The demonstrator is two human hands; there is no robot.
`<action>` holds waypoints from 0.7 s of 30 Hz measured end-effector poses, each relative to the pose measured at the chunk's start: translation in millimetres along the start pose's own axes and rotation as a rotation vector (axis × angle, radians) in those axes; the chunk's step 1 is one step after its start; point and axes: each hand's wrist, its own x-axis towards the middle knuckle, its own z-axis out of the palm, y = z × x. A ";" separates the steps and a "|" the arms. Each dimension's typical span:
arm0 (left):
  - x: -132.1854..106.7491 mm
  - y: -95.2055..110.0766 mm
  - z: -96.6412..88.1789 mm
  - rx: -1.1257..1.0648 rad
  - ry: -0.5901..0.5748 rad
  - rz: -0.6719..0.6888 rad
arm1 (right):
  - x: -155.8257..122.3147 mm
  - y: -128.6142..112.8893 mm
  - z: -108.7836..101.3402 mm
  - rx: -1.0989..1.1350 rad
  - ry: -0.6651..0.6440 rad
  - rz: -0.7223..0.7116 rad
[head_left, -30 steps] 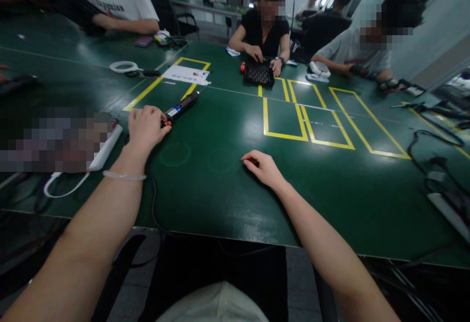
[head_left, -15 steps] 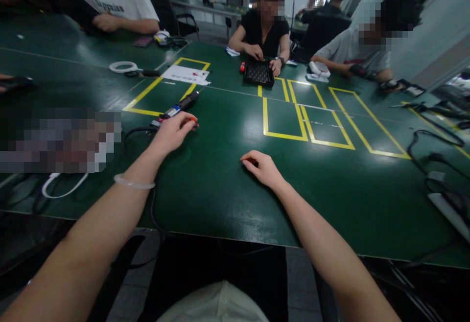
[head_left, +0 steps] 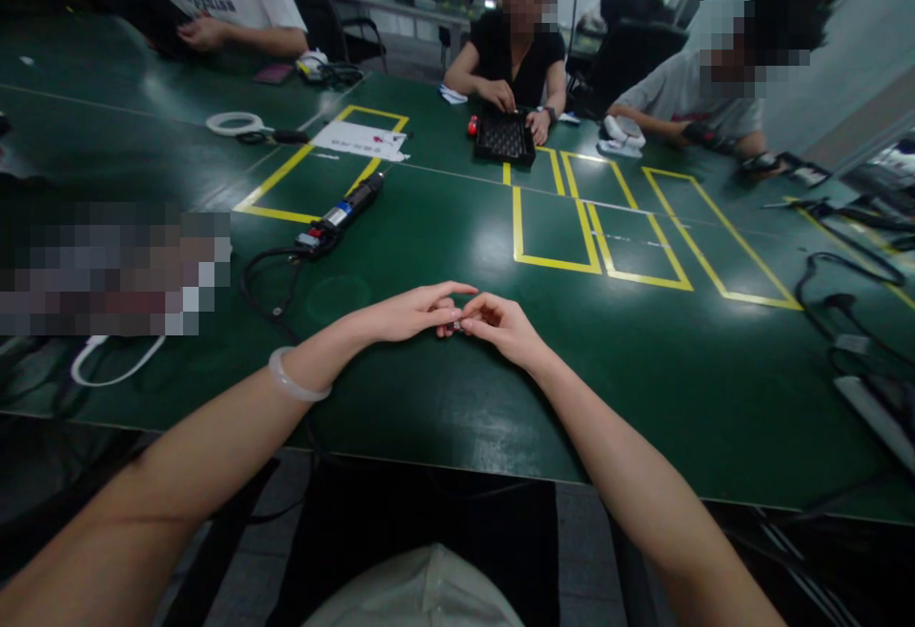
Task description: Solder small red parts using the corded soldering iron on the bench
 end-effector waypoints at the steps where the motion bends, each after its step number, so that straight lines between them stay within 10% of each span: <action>1: 0.4 -1.0 -0.8 -0.007 0.011 -0.004 | 0.0 0.1 -0.6 -0.006 0.016 -0.006; 21: 0.1 3.0 0.1 0.397 0.168 0.025 | -1.6 -5.2 -5.8 -0.311 0.136 -0.100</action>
